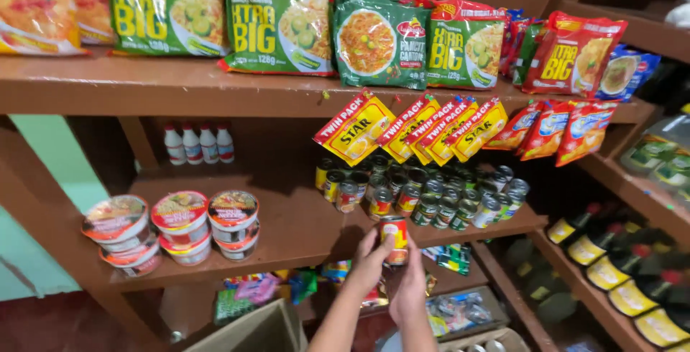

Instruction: Organizing and checking inventory of canned goods and condiments on grocery store shelves.

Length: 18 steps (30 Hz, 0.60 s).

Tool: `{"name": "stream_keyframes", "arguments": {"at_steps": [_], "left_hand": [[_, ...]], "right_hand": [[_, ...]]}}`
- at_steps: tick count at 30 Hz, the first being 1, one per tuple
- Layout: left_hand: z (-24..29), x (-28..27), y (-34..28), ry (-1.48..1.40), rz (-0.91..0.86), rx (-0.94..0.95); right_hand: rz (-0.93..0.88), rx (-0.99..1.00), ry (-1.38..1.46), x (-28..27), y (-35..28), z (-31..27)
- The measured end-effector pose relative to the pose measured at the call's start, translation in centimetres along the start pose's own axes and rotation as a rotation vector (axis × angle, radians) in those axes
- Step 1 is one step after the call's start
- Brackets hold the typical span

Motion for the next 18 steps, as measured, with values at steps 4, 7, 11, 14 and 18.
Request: {"name": "stream_keyframes", "arguments": {"at_steps": [4, 7, 11, 14, 18], "left_hand": [[-3.4, 5.7, -0.1, -0.118, -0.034, -0.09], [-5.0, 10.5, -0.3, 0.136, -0.022, -0.04], [-4.6, 18.3, -0.8, 0.137, -0.202, -0.058], [-6.2, 21.8, -1.8, 0.492, -0.248, -0.031], [-10.1, 26.1, -3.1, 0.523, -0.365, 0.062]], "right_hand": [[0.094, 0.11, -0.027, -4.8, -0.5, -4.0], [0.098, 0.01, -0.142, -8.4, -1.4, -8.2], [0.172, 0.036, -0.27, -10.7, -3.6, -13.9], [0.271, 0.02, -0.282, -14.4, -5.6, -16.4], [0.33, -0.115, -0.277, -20.6, -8.2, -19.2]]}}
Point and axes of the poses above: each hand's wrist, its own y-axis towards the middle knuckle, its own x-axis out of the palm, z = x × y, the point moved 9 cm from there along y, towards the middle knuckle, and after that the axes turned 1 degree about -x, right-handed, at the moved point
